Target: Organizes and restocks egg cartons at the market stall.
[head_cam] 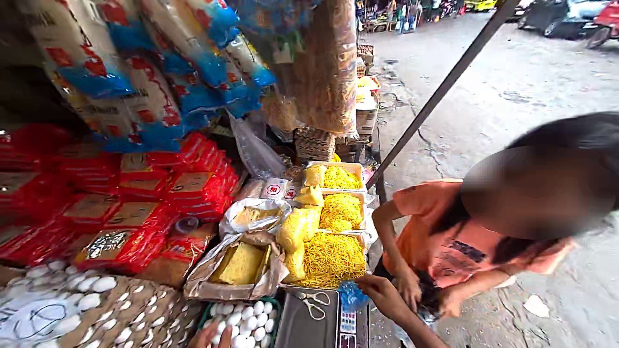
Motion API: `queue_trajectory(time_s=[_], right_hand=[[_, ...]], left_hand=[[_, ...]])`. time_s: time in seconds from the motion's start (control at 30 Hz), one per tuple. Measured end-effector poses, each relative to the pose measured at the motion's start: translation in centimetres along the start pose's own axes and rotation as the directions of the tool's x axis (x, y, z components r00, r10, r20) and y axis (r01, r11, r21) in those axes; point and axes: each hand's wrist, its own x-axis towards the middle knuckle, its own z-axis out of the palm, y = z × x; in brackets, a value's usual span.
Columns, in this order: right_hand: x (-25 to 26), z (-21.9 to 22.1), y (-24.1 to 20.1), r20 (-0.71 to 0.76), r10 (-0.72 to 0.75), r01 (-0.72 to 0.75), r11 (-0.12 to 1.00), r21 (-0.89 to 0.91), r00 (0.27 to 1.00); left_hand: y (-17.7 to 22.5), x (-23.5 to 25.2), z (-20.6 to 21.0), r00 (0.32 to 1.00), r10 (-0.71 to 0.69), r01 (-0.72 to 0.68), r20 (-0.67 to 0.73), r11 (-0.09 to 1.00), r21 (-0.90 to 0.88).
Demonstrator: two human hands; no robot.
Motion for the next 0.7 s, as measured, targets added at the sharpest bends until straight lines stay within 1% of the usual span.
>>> queue_trajectory(time_s=[0.03,0.1,0.17,0.23,0.27,0.33,0.43,0.5,0.63,0.7], right_hand=[[-0.7,-0.4,-0.1,-0.012,-0.022,0.022,1.000,-0.003,1.000],[-1.6,-1.0,-0.6,-0.067,-0.062,0.061,0.998,-0.019,0.996],[-2.3,-1.5,-1.6,-0.127,-0.055,0.053,0.998,-0.020,0.990],[-3.5,-1.7,-2.3,-0.177,-0.038,0.028,0.998,-0.055,0.983],[-4.0,-1.6,-2.5,-0.191,-0.032,0.016,0.996,-0.083,0.981],[-5.1,-1.1,-2.5,-0.169,-0.024,0.001,0.991,-0.133,0.985],[-7.3,-0.6,-2.4,-0.025,-0.004,-0.002,0.972,-0.234,1.000],[-8.8,-0.9,-2.4,0.051,0.028,-0.008,0.936,-0.353,0.998],[-10.2,-2.9,-1.7,0.099,0.064,-0.004,0.859,-0.511,0.993],[-10.4,-4.2,-2.1,0.112,0.111,-0.027,0.818,-0.574,0.987]], left_hand=[[1.1,0.5,0.2,0.999,0.035,-0.034,0.028,0.999,-0.006],[4.1,0.2,1.0,0.994,0.065,-0.059,0.089,0.996,-0.065],[6.9,-1.1,1.7,0.983,0.097,-0.077,0.155,0.988,-0.133],[7.9,-3.2,2.4,0.963,0.103,-0.061,0.247,0.983,-0.172],[7.6,-4.1,2.6,0.953,0.089,-0.035,0.290,0.981,-0.189],[5.5,-6.1,2.7,0.934,0.014,0.059,0.357,0.979,-0.193],[0.4,-9.4,2.2,0.891,-0.167,0.241,0.421,0.962,-0.129],[-2.0,-12.2,1.6,0.861,-0.243,0.321,0.447,0.941,-0.106],[-3.4,-17.5,-0.5,0.806,-0.321,0.404,0.497,0.912,-0.066],[-3.7,-19.8,-1.5,0.795,-0.354,0.433,0.493,0.900,-0.051]])
